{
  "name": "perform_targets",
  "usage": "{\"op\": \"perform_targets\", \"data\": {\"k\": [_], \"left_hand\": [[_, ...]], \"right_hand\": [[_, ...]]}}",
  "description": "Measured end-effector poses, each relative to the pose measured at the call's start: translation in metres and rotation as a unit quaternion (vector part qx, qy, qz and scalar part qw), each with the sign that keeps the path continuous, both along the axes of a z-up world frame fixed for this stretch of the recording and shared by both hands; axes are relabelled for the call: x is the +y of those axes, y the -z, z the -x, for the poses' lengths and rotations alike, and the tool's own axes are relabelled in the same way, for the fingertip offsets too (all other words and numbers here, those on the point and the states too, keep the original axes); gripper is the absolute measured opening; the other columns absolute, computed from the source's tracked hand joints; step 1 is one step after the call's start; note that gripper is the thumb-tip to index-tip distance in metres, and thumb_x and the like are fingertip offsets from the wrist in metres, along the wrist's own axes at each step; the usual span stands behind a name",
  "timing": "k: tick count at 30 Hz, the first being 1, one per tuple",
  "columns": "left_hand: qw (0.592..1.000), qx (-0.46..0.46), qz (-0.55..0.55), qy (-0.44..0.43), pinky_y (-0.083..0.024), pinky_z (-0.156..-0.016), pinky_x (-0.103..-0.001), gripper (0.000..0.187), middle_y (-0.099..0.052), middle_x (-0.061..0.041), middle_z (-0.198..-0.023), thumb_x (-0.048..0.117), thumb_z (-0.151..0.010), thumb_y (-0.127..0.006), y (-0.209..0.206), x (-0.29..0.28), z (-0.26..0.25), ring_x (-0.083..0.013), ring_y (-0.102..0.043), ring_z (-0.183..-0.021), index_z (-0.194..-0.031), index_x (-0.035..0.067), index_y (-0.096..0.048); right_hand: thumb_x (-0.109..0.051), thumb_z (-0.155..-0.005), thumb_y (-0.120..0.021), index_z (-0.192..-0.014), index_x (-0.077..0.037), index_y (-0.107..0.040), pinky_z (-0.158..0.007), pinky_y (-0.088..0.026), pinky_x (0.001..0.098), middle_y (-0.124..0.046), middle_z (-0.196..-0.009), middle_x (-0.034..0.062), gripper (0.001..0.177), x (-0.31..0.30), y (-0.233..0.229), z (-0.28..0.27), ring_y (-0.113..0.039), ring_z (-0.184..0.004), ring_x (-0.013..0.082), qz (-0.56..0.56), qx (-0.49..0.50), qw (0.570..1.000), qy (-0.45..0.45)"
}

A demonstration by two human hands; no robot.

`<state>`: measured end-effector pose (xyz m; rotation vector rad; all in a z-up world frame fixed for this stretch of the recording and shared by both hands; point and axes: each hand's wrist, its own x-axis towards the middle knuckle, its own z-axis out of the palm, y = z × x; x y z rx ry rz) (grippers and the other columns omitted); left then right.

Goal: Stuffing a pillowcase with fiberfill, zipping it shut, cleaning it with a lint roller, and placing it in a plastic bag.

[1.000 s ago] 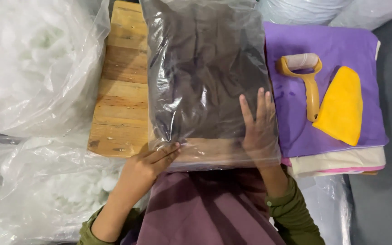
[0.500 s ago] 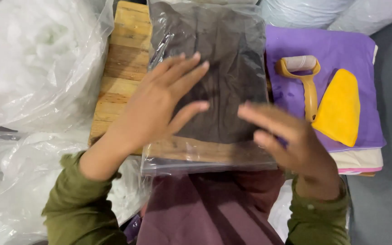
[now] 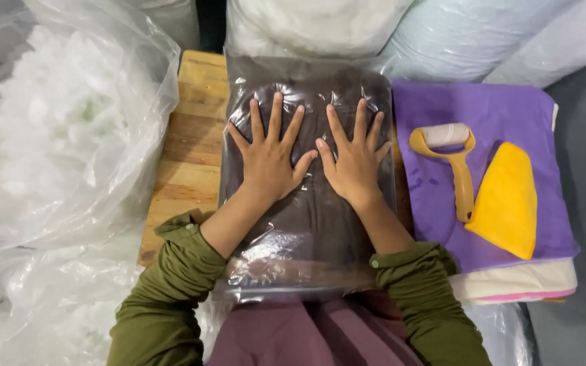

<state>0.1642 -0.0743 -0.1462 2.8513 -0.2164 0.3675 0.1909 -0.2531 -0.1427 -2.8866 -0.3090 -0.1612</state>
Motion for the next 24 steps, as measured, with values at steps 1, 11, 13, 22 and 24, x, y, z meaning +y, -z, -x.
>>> {"op": "perform_targets", "data": {"k": [1, 11, 13, 22, 24], "left_hand": [[1.000, 0.022, -0.003, 0.001, -0.008, -0.104, -0.087, 0.081, -0.008, -0.015, -0.174, 0.068, -0.100, -0.041, 0.001, -0.001, -0.001, -0.0546, -0.002, -0.154, -0.167, 0.028, -0.023], [0.991, 0.130, 0.022, 0.004, -0.013, -0.105, -0.088, 0.085, -0.010, -0.013, -0.174, 0.075, -0.093, -0.040, 0.001, 0.005, -0.014, -0.0522, -0.007, -0.155, -0.164, 0.029, -0.031], [0.992, 0.120, 0.046, 0.018, -0.014, -0.106, -0.087, 0.087, -0.015, -0.015, -0.172, 0.075, -0.092, -0.045, 0.004, 0.006, -0.013, -0.0541, -0.010, -0.154, -0.162, 0.025, -0.036], [0.981, 0.058, 0.059, 0.176, -0.008, -0.112, -0.084, 0.128, -0.015, -0.022, -0.171, 0.091, -0.066, -0.067, -0.045, 0.022, 0.020, -0.0552, -0.003, -0.154, -0.162, 0.011, -0.037], [0.980, 0.081, 0.025, 0.181, -0.009, -0.112, -0.083, 0.138, -0.014, -0.021, -0.171, 0.095, -0.060, -0.066, -0.036, 0.006, 0.031, -0.0537, -0.003, -0.154, -0.164, 0.011, -0.029]], "right_hand": [[-0.054, -0.107, -0.044, -0.166, -0.038, -0.026, -0.102, -0.020, 0.0882, -0.002, -0.172, 0.0199, 0.063, 0.000, 0.001, 0.000, 0.000, -0.152, 0.0577, 0.005, 0.006, 1.000, 0.001], [-0.060, -0.104, -0.045, -0.164, -0.042, -0.028, -0.096, -0.023, 0.0909, -0.004, -0.172, 0.0190, 0.065, -0.007, 0.010, -0.019, -0.006, -0.152, 0.0585, 0.010, 0.091, 0.996, -0.016], [-0.058, -0.104, -0.044, -0.164, -0.040, -0.029, -0.099, -0.022, 0.0893, -0.006, -0.171, 0.0198, 0.064, -0.006, 0.006, -0.017, -0.006, -0.152, 0.0577, 0.005, 0.098, 0.995, -0.016], [-0.050, -0.109, -0.043, -0.164, -0.029, -0.033, -0.109, -0.012, 0.0846, -0.012, -0.170, 0.0236, 0.060, -0.010, -0.039, 0.036, -0.002, -0.152, 0.0568, -0.072, 0.023, 0.996, -0.039], [-0.050, -0.108, -0.043, -0.164, -0.029, -0.034, -0.108, -0.011, 0.0852, -0.010, -0.171, 0.0225, 0.060, -0.007, -0.021, 0.046, 0.000, -0.153, 0.0559, -0.049, 0.029, 0.998, -0.040]]}}
